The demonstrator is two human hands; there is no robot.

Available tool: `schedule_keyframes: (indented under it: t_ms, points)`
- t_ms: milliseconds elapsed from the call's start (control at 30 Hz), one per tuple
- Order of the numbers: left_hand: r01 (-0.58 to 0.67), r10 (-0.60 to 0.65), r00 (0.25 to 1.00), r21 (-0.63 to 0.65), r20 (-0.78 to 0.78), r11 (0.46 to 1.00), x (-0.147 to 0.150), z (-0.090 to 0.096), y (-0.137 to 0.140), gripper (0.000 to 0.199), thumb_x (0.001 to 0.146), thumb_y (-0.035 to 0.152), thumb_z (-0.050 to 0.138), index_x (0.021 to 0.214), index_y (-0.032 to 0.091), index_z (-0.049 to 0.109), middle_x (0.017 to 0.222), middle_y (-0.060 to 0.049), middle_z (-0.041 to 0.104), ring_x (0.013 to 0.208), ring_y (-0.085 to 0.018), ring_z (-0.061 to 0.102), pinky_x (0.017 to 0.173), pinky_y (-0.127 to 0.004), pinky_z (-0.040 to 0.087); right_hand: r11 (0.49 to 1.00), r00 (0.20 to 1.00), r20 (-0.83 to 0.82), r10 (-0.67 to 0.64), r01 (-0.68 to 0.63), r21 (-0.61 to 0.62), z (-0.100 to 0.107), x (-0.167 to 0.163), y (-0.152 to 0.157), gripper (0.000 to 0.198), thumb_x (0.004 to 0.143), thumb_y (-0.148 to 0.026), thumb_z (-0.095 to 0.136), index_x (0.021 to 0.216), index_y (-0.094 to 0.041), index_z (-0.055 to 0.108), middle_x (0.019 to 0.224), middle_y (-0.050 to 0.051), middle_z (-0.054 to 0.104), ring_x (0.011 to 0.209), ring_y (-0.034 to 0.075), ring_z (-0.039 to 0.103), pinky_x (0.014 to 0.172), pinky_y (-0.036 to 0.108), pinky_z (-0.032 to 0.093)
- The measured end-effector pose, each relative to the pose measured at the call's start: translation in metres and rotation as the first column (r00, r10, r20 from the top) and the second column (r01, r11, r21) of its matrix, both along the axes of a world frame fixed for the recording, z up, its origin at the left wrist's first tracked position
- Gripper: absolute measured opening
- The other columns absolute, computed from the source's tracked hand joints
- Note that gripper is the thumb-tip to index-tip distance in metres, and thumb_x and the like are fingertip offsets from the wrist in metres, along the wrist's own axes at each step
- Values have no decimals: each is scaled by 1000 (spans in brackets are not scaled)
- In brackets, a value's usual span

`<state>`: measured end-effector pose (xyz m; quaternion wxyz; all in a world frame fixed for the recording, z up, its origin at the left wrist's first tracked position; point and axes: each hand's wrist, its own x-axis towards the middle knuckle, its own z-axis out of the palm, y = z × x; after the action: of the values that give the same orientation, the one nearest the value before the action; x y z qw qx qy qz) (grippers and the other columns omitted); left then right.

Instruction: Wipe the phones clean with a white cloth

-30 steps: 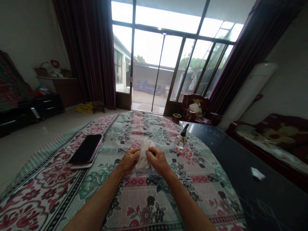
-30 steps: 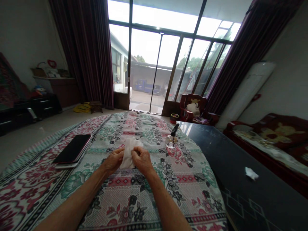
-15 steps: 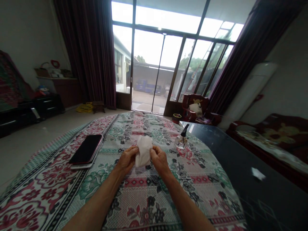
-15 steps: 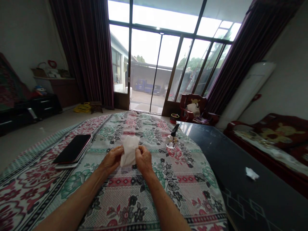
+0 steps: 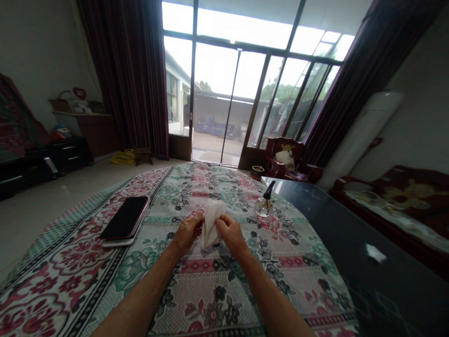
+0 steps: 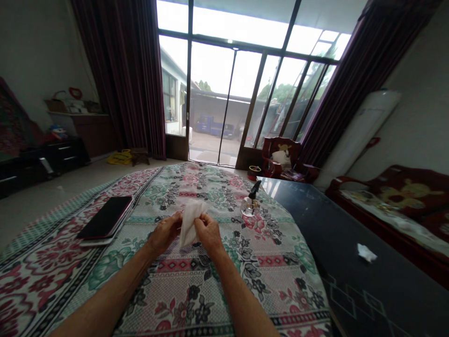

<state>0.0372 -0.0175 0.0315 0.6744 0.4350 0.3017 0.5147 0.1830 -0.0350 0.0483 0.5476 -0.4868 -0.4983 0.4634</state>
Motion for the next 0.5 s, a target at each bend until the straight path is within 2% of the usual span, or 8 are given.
schedule_keyframes:
  t_ms: [100,200,333,400,500]
  points:
    - [20,-14,997,88,-74,996,-1,-3,1,43,70,52,76,93,15,77,77,-6,73,71,-20,66,66,-27,48,1000,1000,4,-26,26,-9,0,0,0,23,69,-38,60,73,-15,64,63,-1,62,58,13,52,54,23,41]
    - [-26,37,993,102,-114,994,0,-6,3,39,69,46,79,93,15,77,75,-4,73,67,-18,64,65,-27,47,1000,999,-34,10,-10,-18,1,0,-1,27,67,-39,64,79,-15,67,68,0,66,63,15,56,59,24,44]
    - [-85,88,995,69,-45,994,2,-4,3,39,69,47,76,92,16,77,75,-4,73,64,-19,64,62,-28,48,994,994,-15,106,-106,-28,1,2,-3,27,69,-41,65,78,-16,68,72,2,68,68,18,60,64,27,47]
    - [-79,80,997,65,-23,995,2,-2,2,38,70,47,76,92,16,78,75,-4,74,63,-20,64,63,-29,49,991,991,20,134,-134,-28,0,2,-4,26,69,-41,66,75,-16,67,74,3,69,70,19,61,66,28,47]
    - [-42,43,999,62,-7,997,0,1,-1,37,71,47,75,91,16,78,74,-5,74,61,-20,64,62,-30,49,985,985,14,173,-172,-27,-2,1,-5,28,69,-41,67,81,-16,67,79,4,70,75,21,63,71,31,48]
